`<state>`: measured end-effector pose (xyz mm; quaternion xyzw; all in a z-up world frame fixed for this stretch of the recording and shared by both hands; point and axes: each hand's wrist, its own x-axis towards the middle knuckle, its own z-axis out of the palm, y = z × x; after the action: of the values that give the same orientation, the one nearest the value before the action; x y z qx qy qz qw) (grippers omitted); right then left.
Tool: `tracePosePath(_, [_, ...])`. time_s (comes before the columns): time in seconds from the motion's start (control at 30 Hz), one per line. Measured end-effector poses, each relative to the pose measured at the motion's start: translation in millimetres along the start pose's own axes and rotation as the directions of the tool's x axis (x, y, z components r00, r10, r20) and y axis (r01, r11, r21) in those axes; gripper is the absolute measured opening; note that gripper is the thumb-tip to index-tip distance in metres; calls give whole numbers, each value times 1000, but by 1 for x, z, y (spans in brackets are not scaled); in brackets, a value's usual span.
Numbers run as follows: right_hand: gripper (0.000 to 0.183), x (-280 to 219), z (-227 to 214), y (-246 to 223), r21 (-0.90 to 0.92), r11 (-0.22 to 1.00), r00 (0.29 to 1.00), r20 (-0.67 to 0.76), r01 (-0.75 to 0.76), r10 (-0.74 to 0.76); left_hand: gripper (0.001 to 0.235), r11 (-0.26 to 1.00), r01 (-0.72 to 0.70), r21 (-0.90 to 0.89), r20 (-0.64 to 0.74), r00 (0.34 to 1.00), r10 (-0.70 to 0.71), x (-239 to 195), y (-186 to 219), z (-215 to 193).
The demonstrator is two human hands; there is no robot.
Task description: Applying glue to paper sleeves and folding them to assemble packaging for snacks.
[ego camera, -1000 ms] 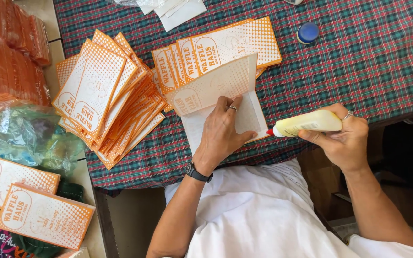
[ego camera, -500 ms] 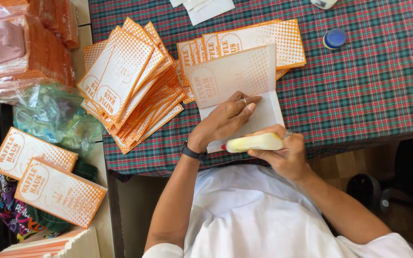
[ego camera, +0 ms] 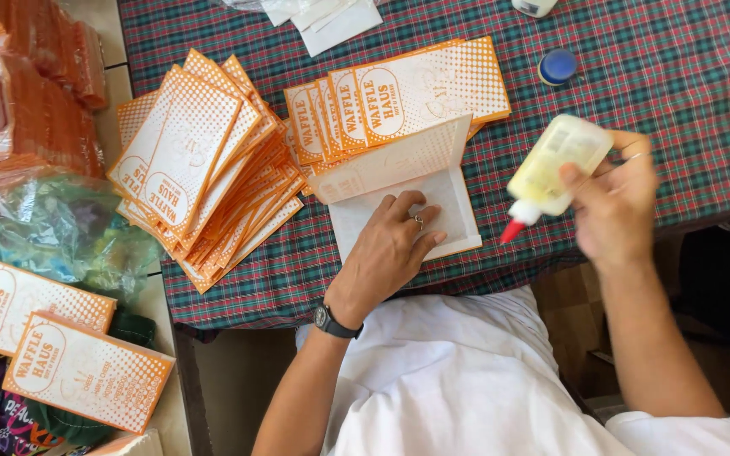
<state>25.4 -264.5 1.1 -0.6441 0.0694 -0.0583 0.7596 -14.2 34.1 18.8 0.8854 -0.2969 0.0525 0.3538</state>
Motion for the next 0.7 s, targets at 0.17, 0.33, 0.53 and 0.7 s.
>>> tracePosePath(0.17, [40,13,6,-30,-456,882,992,92,115,-82,19,990,-99,98,-136,984,112,-12,25,9])
tracePosePath(0.33, [54,17,-5,-15,-796,512,940,207,323,-271,14,944,-304,127,-362,872,329,-43,64,-8])
tracePosePath(0.53, [8,-19,22,-36,-651,270,647,448,709,-617,15,932,-189,309,-461,828,321,-70,42,-17])
tracePosePath(0.7, [14,-47,46,-32,-220,441,437,758,870,-485,25,946,-87,313,-304,934,187,-89,12,-11])
